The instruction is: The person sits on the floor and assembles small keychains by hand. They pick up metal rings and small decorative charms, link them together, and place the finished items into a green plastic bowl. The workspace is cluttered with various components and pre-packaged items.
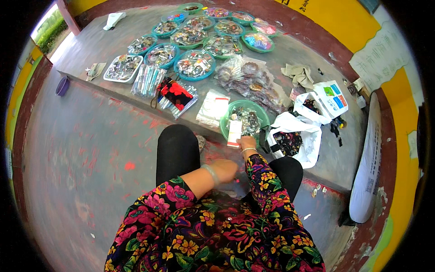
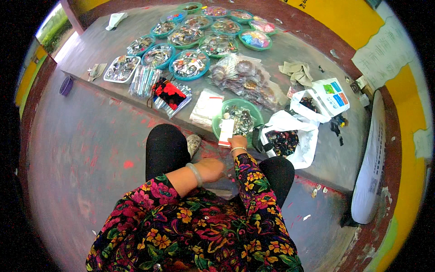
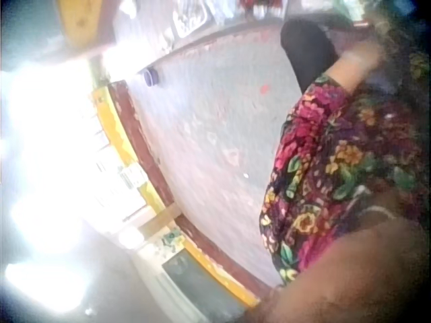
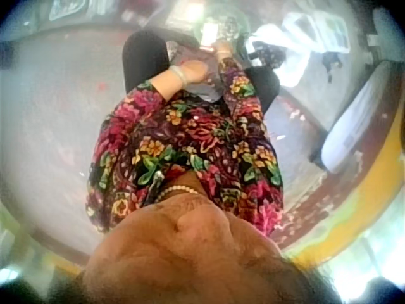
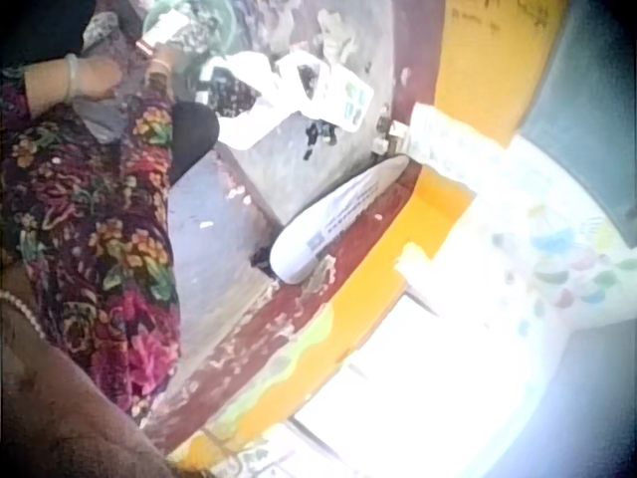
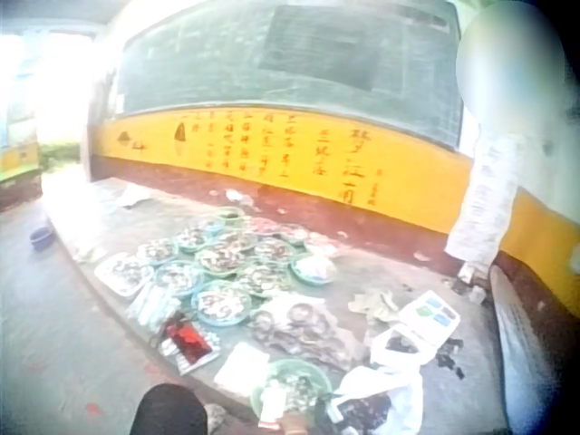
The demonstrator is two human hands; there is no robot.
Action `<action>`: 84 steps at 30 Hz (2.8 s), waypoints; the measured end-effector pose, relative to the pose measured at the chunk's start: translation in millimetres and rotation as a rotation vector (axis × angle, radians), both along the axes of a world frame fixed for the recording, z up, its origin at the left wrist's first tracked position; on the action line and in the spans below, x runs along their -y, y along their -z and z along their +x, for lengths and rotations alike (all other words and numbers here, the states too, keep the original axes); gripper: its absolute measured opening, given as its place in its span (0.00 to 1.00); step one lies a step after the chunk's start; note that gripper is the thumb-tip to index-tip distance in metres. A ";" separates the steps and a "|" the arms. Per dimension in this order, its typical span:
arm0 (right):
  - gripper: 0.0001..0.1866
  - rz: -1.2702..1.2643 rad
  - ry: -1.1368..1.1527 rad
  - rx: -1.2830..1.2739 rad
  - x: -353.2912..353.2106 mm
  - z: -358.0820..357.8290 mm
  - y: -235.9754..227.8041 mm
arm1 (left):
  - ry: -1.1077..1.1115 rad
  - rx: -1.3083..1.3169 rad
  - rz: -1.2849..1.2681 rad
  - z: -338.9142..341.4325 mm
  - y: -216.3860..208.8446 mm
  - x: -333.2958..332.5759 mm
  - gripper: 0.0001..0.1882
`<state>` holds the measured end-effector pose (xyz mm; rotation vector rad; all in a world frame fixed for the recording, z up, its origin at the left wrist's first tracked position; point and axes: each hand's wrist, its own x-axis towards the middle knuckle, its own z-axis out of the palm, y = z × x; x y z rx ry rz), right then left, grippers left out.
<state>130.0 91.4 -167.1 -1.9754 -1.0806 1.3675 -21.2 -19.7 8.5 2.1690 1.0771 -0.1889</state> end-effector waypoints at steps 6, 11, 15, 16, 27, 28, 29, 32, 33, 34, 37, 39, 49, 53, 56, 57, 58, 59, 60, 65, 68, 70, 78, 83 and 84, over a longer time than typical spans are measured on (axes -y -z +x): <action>0.06 -0.128 0.217 -0.443 12.9 -5.5 -61.9 | -0.187 0.098 0.144 -2.7 -8.2 -7.5 0.13; 0.07 0.016 0.133 -0.625 21.1 8.8 -90.0 | -0.704 0.659 0.375 -4.4 -6.7 -28.2 0.13; 0.05 0.081 -0.029 -0.667 44.1 11.4 -147.5 | -1.121 1.123 0.080 -6.6 -7.1 -40.7 0.22; 0.05 0.073 -0.034 -0.693 53.0 10.9 -157.1 | -1.175 1.203 -0.083 -6.7 -6.0 -41.0 0.22; 0.05 0.090 -0.102 -0.494 105.3 20.6 -192.7 | -0.891 1.425 -0.846 5.7 -10.4 -26.1 0.15; 0.06 0.160 -0.090 -0.430 101.9 25.6 -189.3 | -0.892 1.404 -0.814 6.5 -10.4 -25.9 0.15; 0.07 0.196 -0.055 -0.443 99.2 28.2 -186.5 | -0.892 1.383 -0.782 7.3 -10.3 -25.8 0.14; 0.08 0.297 0.019 -0.493 95.4 30.5 -182.6 | -0.830 1.274 -0.766 7.9 -6.8 -26.0 0.13; 0.08 0.321 0.014 -0.493 96.3 29.3 -182.9 | -0.825 1.280 -0.761 9.7 -6.6 -25.2 0.13; 0.08 0.344 0.010 -0.493 97.2 27.4 -183.5 | -0.820 1.286 -0.756 11.8 -6.5 -24.0 0.13; 0.06 0.355 0.003 -0.464 98.5 19.0 -192.0 | -0.795 1.269 -0.729 13.4 -9.9 -21.5 0.14; 0.05 0.367 0.009 -0.454 98.1 17.8 -189.1 | -0.777 1.252 -0.710 14.0 -9.7 -20.6 0.15; 0.04 0.469 -0.031 -0.427 97.8 20.3 -175.9 | -0.782 1.152 -0.632 14.7 9.0 -22.9 0.15; 0.03 0.552 -0.099 -0.333 101.7 14.6 -185.4 | -0.791 1.164 -0.753 11.7 -1.8 -21.9 0.15; 0.02 0.572 -0.114 -0.408 102.9 14.4 -179.9 | -0.778 1.192 -0.763 11.2 -10.4 -19.5 0.15; 0.02 0.568 -0.111 -0.454 102.3 14.7 -176.2 | -0.745 1.205 -0.797 10.5 -9.3 -19.8 0.15; 0.02 0.548 -0.092 -0.445 101.7 16.0 -173.8 | -0.712 1.218 -0.832 9.9 -7.2 -20.4 0.16; 0.02 0.528 -0.073 -0.436 100.5 17.6 -172.2 | -0.678 1.230 -0.867 9.6 -6.0 -20.4 0.17; 0.02 0.508 -0.054 -0.428 99.5 18.2 -172.4 | -0.658 1.241 -0.867 10.0 -6.9 -19.7 0.17; 0.03 0.453 -0.061 -0.376 100.4 18.1 -184.4 | -0.562 1.228 -0.878 11.1 -7.3 -18.6 0.20; 0.04 0.463 -0.049 -0.348 101.0 18.6 -182.1 | -0.553 1.232 -0.943 11.8 -7.2 -19.2 0.20; 0.04 0.477 -0.038 -0.326 100.5 18.6 -180.2 | -0.565 1.208 -0.958 11.4 -10.3 -17.9 0.20; 0.04 0.567 0.066 -0.336 94.4 27.9 -172.6 | -0.582 1.085 -0.977 9.9 -6.7 -16.2 0.20; 0.03 0.551 0.237 -0.322 88.2 40.8 -185.3 | -0.608 0.979 -1.013 7.3 -13.3 -15.7 0.20; 0.03 0.572 0.279 -0.328 85.4 47.2 -185.7 | -0.605 0.992 -0.997 6.3 -9.3 -15.3 0.20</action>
